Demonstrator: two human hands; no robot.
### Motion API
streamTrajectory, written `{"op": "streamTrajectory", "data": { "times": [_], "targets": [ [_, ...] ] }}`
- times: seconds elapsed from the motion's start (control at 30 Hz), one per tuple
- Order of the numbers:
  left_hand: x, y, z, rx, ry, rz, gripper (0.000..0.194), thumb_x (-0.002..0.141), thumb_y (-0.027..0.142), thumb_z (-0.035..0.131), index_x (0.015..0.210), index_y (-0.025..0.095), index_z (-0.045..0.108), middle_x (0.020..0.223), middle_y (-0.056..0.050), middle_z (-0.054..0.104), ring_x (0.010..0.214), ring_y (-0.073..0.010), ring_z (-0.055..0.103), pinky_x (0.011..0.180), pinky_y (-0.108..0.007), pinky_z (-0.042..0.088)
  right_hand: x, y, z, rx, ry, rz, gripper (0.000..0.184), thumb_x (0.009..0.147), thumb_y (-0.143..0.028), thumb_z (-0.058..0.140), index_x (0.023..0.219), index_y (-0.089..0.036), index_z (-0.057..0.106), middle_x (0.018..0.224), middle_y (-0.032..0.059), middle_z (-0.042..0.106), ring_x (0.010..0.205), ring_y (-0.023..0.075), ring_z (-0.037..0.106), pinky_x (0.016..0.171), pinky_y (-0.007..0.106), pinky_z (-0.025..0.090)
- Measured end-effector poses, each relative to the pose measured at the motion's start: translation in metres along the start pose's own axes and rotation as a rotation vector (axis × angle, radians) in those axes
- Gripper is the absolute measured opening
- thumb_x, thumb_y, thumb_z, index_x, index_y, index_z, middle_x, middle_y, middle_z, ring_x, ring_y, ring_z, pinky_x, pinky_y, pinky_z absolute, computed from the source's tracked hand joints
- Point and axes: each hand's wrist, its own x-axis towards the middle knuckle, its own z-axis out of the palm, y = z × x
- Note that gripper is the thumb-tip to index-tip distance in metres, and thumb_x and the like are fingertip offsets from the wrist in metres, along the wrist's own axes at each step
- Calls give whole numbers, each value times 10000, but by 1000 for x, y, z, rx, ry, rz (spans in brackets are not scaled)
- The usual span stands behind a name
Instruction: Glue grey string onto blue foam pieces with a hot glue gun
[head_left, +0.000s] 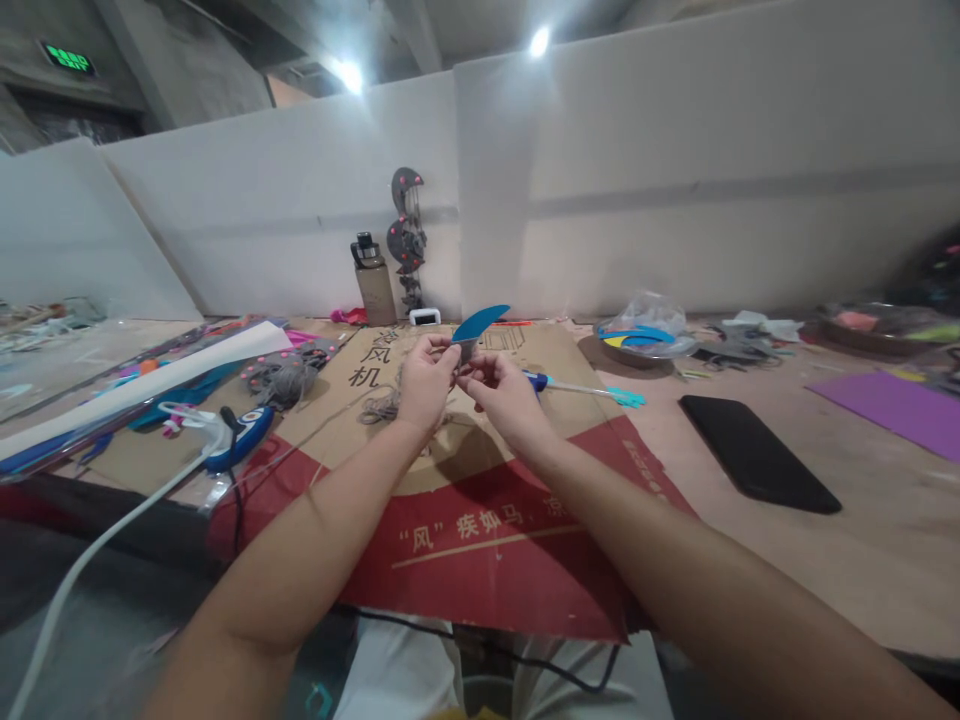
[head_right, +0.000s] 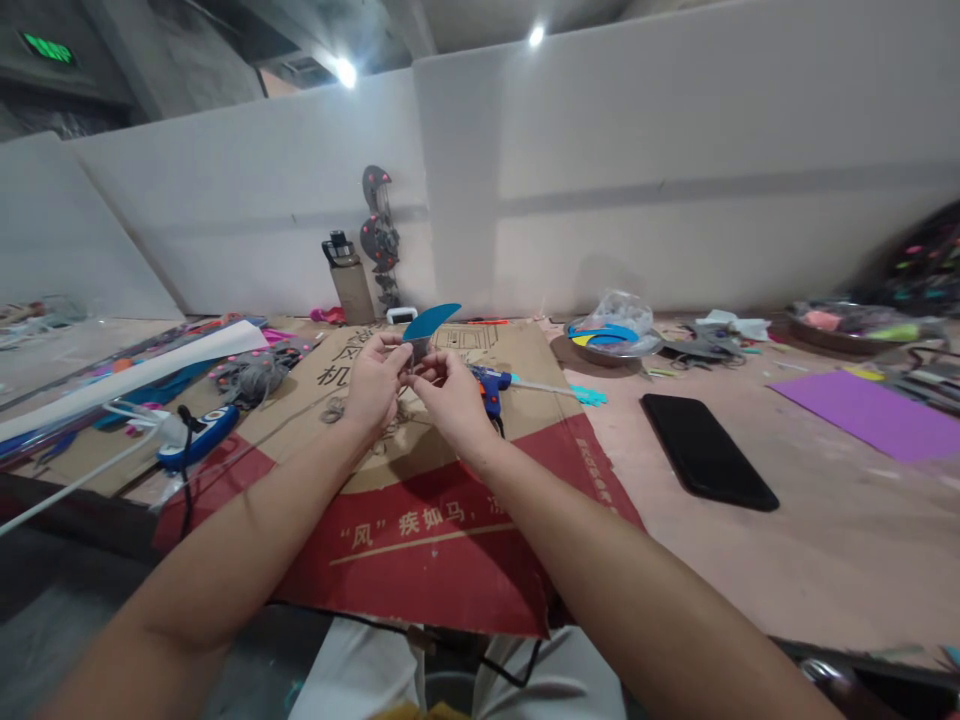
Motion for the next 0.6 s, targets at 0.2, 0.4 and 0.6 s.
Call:
{"op": "streamTrajectory", "data": {
  "times": [0.2, 0.4, 0.6],
  "targets": [
    [-5, -9, 4, 54, -37, 50, 149, 748, 246, 632, 855, 193, 543, 685, 15, 652, 567, -105, 597, 555, -218, 463, 9, 9, -5, -322, 42, -162, 126, 726, -301, 607, 718, -193, 542, 693, 2, 556, 655, 146, 494, 637, 296, 402],
    [-6, -5, 3, 13, -39, -4, 121, 750, 230, 617, 833, 190, 540, 639, 27, 630, 502, -79, 545, 514, -196, 433, 1, 4, -4, -319, 69, -199, 164, 777, -329, 558, 685, -203, 506, 697, 5, 547, 678, 151, 493, 671, 305, 409],
    [-6, 7, 5, -130, 32, -132, 122, 716, 183, 605, 785, 190, 505, 641, 35, 594, 492, -68, 514, 468, -179, 406, -6, 8, 1, -111, -15, -187, 111, 803, -280, 533, 773, -219, 445, 753, -12, 542, 693, 139, 551, 689, 315, 472]
  ]
}}
